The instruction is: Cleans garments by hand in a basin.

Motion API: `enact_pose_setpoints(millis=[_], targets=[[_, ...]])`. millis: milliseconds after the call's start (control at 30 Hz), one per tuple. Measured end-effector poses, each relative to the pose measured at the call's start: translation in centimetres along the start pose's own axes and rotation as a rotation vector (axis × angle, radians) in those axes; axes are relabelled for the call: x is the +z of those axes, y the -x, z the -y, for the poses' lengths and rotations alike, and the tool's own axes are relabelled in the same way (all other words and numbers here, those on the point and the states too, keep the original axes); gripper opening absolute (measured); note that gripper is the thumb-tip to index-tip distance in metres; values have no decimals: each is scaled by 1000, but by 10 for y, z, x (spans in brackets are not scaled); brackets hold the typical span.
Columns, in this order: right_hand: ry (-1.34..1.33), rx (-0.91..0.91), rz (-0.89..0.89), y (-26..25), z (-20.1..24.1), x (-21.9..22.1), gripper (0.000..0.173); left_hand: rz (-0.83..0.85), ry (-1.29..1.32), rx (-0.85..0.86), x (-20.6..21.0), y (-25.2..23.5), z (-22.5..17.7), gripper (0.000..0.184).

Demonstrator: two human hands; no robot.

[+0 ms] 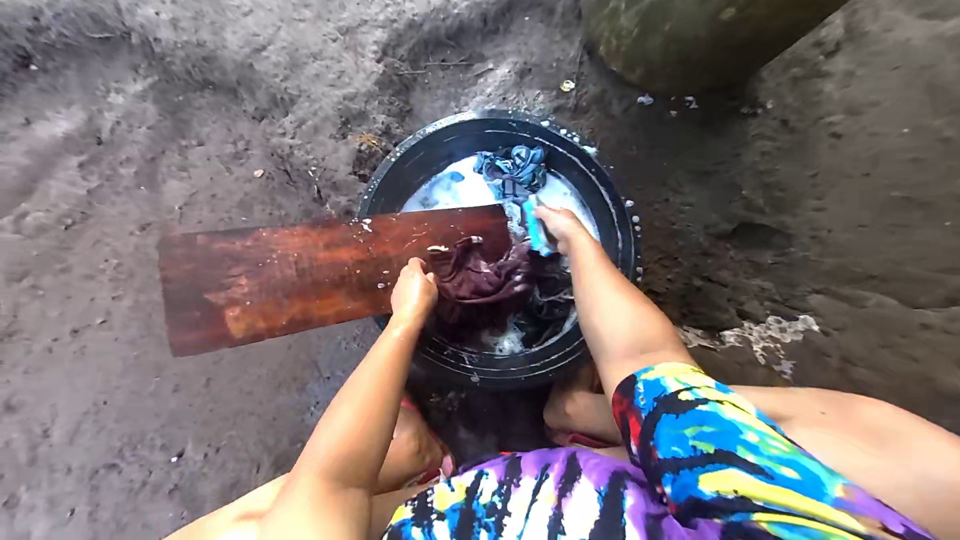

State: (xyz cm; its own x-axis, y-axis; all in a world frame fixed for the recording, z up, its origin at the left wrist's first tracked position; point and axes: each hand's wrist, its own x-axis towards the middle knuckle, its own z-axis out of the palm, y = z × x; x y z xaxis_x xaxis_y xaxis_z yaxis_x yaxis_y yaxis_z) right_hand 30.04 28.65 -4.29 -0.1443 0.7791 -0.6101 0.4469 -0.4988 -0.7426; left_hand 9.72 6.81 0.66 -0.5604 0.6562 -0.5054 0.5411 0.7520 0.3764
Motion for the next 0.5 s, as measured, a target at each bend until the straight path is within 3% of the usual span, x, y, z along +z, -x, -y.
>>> enact_pose_setpoints(millis=[67, 167, 267, 367, 400, 433, 500], targets=[[166, -62, -213, -26, -27, -8, 74, -93, -176, 194, 0, -1, 5, 40], [345, -65, -247, -44, -57, -7, 82, -98, -394, 547, 18, -15, 16, 54], [325, -358, -4, -57, -38, 1, 81, 104, -573, 669, 40, -24, 27, 80], [555, -687, 362, -28, 14, 46, 82, 140, -639, 706, 47, -21, 38, 99], [677, -774, 413, -7, 27, 77, 79, 161, -653, 703, 45, -21, 37, 98], [775, -885, 428, 11, 28, 112, 74, 146, -641, 718, 44, -20, 39, 84], [809, -1105, 436, 41, 16, 173, 70, 3, -582, 759, 49, -17, 44, 37]])
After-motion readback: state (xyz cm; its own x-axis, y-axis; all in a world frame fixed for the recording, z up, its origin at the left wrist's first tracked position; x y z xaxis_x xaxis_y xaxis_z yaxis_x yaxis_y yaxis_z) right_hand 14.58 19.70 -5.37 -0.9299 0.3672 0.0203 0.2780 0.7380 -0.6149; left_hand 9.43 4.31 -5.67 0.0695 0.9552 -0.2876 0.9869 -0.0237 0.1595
